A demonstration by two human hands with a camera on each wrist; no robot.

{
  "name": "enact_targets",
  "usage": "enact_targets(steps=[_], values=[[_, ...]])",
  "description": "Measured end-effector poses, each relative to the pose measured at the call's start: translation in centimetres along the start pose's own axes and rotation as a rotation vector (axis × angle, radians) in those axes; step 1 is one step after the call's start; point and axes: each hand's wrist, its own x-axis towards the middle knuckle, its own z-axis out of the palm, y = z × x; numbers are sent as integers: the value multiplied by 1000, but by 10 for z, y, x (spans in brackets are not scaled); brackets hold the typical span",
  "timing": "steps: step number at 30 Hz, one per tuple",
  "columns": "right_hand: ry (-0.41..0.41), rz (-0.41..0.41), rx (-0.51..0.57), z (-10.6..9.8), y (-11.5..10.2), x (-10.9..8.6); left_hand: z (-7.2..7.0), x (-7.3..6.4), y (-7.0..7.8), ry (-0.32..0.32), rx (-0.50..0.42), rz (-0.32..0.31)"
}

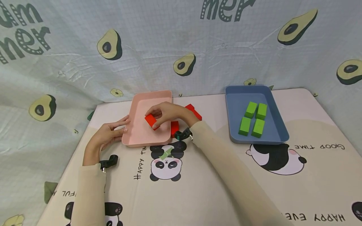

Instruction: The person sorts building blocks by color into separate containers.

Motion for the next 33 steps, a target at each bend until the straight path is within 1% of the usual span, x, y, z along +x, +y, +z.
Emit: enact_targets(steps=[8,13,20,22,25,29,33], values=[[-48,-24,-170,-8,-6,13,3,4,2,-5,-7,-12],[-48,-54,-213,-12,-9,15,3,5,3,3,-11,-18],[-56,-87,-261,-13,-15,20,1,3,4,14,-15,-31],[-50,-92,-265,-12,-15,22,1,2,5,15,-13,-35],[-54,-101,-237,-10,-15,26,0,2,4,17,-8,-39],[-76,-114,-188,-5,-17,31,-1,1,3,20,-6,-38],[-99,-119,-184,0,-17,36,-2,1,1,18,-4,-40]])
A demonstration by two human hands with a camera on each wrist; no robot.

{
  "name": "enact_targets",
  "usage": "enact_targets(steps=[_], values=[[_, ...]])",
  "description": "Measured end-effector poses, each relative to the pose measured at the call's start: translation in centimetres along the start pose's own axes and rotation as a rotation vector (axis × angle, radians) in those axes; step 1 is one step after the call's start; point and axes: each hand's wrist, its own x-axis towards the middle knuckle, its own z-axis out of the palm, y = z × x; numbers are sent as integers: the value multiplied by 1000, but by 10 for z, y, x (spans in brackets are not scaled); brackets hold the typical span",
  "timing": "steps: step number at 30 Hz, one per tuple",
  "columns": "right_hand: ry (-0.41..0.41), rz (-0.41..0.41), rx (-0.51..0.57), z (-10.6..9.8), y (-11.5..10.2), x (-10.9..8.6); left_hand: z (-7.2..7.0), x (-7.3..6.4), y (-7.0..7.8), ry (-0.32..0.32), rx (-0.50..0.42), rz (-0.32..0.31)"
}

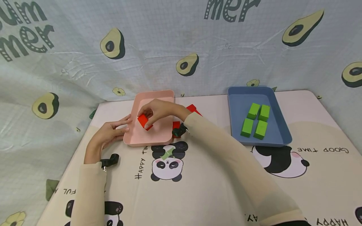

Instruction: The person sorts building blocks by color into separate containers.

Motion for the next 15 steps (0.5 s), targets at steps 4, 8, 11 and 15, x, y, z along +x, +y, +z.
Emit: enact_targets(steps=[4,8,11,15], values=[[-13,21,-35,5,0,3,0,0,-1,-3,1,1],[-17,53,-106,10,-1,4,0,0,-1,-7,-7,9],[-37,81,-127,14,0,4,0,0,-1,-9,-14,14],[-81,125,-102,16,0,4,0,0,-1,-5,-14,12]])
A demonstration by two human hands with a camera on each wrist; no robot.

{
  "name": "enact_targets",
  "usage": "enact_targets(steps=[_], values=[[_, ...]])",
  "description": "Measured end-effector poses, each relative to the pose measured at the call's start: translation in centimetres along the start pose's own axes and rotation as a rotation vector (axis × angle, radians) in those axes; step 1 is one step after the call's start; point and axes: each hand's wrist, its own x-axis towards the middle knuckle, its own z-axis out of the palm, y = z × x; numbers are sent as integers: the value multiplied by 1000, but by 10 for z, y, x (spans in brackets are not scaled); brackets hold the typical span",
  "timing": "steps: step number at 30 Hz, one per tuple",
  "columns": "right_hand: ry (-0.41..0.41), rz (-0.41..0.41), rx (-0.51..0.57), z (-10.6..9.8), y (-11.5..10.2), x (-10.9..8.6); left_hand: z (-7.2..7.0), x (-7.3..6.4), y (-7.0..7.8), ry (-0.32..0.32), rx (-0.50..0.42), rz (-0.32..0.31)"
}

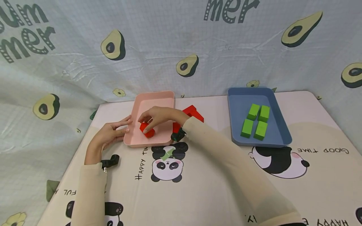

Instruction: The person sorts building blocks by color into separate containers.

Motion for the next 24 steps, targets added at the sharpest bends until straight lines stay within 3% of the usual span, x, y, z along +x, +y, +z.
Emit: enact_targets(steps=[9,17,24], values=[[39,-30,-72,-6,-10,-23,0,-1,1,17,7,-17],[134,-47,-81,-14,-8,-62,0,-1,2,20,6,-20],[231,2,-84,-16,-2,-99,0,-1,2,13,4,-17]])
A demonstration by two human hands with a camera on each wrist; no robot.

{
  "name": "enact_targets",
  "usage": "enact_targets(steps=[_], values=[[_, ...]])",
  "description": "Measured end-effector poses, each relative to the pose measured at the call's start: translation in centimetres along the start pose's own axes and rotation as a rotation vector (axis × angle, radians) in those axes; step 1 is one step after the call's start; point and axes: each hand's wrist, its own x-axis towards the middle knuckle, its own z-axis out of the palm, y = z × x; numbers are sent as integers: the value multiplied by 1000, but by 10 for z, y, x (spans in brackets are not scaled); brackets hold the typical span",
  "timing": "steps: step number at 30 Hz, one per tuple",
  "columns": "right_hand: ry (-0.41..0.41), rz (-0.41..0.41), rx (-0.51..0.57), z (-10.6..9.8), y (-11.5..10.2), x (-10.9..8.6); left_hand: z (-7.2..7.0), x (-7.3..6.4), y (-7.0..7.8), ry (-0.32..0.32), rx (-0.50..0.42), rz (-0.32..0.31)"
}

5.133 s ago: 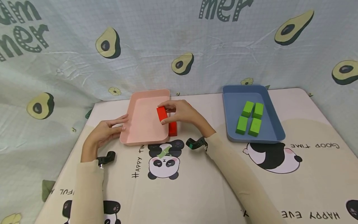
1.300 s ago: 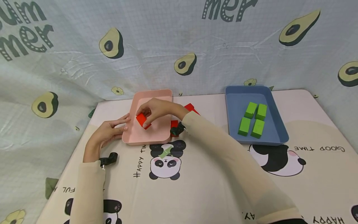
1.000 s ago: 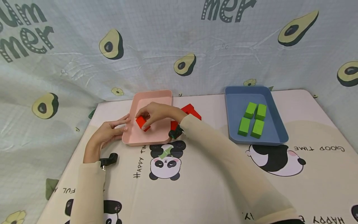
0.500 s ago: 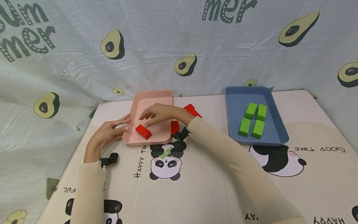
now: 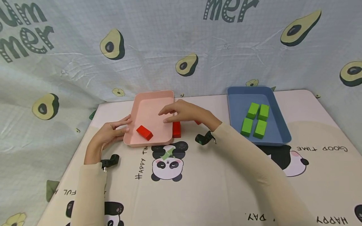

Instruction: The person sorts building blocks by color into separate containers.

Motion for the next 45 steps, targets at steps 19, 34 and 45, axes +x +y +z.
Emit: enact_targets(steps=[19,34,45], values=[[105,140,27,15,17,-58,0,1,2,2,4,-5],[157,169,75,37,26,-67,-1,0,0,-10,-9,-17],[153,235,92,41,24,-65,0,0,-1,-20,-34,-7]])
